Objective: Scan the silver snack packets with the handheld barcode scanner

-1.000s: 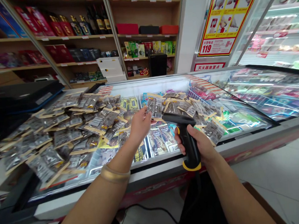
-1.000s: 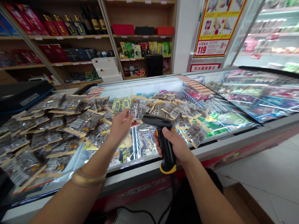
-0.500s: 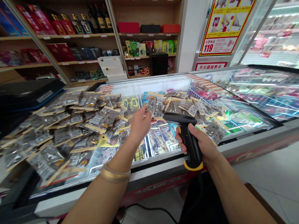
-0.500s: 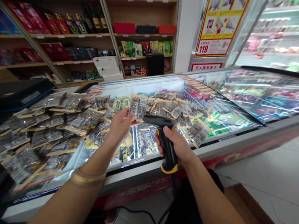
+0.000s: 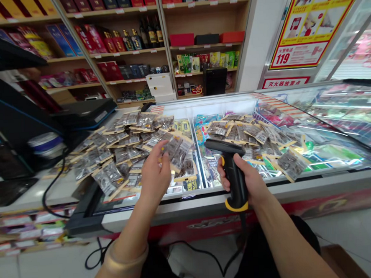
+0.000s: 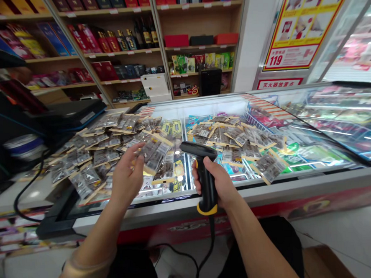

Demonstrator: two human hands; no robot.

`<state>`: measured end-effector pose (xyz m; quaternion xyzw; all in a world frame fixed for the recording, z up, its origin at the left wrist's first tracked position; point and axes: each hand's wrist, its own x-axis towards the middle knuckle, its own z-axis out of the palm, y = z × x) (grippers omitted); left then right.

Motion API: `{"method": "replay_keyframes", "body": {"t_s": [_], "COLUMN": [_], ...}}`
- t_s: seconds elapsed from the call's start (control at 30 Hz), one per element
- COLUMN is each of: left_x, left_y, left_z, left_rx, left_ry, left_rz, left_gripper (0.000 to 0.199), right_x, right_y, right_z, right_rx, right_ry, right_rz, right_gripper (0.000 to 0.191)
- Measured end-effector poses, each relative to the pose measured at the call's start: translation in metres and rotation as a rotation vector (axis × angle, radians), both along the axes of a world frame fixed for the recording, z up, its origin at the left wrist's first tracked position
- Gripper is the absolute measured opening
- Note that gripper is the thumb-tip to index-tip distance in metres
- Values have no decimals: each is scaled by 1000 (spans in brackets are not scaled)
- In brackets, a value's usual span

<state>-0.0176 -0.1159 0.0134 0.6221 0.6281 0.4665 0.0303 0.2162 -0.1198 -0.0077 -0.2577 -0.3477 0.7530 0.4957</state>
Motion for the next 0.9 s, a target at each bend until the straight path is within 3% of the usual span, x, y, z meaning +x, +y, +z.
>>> {"method": "replay_keyframes", "body": {"t_s": [0.13,0.3,0.37,0.57,0.77,0.9], "left_x": [-27,-24,-20,-21,-24,-24], "left_y": [-22,-24,-25,-25,-15,-15], "left_z": [-19,-25,-25,-31,-38,-35], "left_rx": [-45,-27,0,-47,-56,4], "left_ry": [201,403,435,594,610,570], "left_rz": [147,316,278,4,45,71], "left_gripper": [41,39,39,48,41,38], "right_x": [-27,-42,-44,-45,-47,-47], "right_y": [-2,-3,-3,-4,-4,-2], "right_z": [2,2,1,1,1,-1], "right_rx": [-77,-136,-139,-51,-27,-2], "right_ry": [19,-61,-103,-194,-201,-193], "right_rz": [81,169,144,86,90,97], "right_gripper": [48,43,42,48,50,49]}}
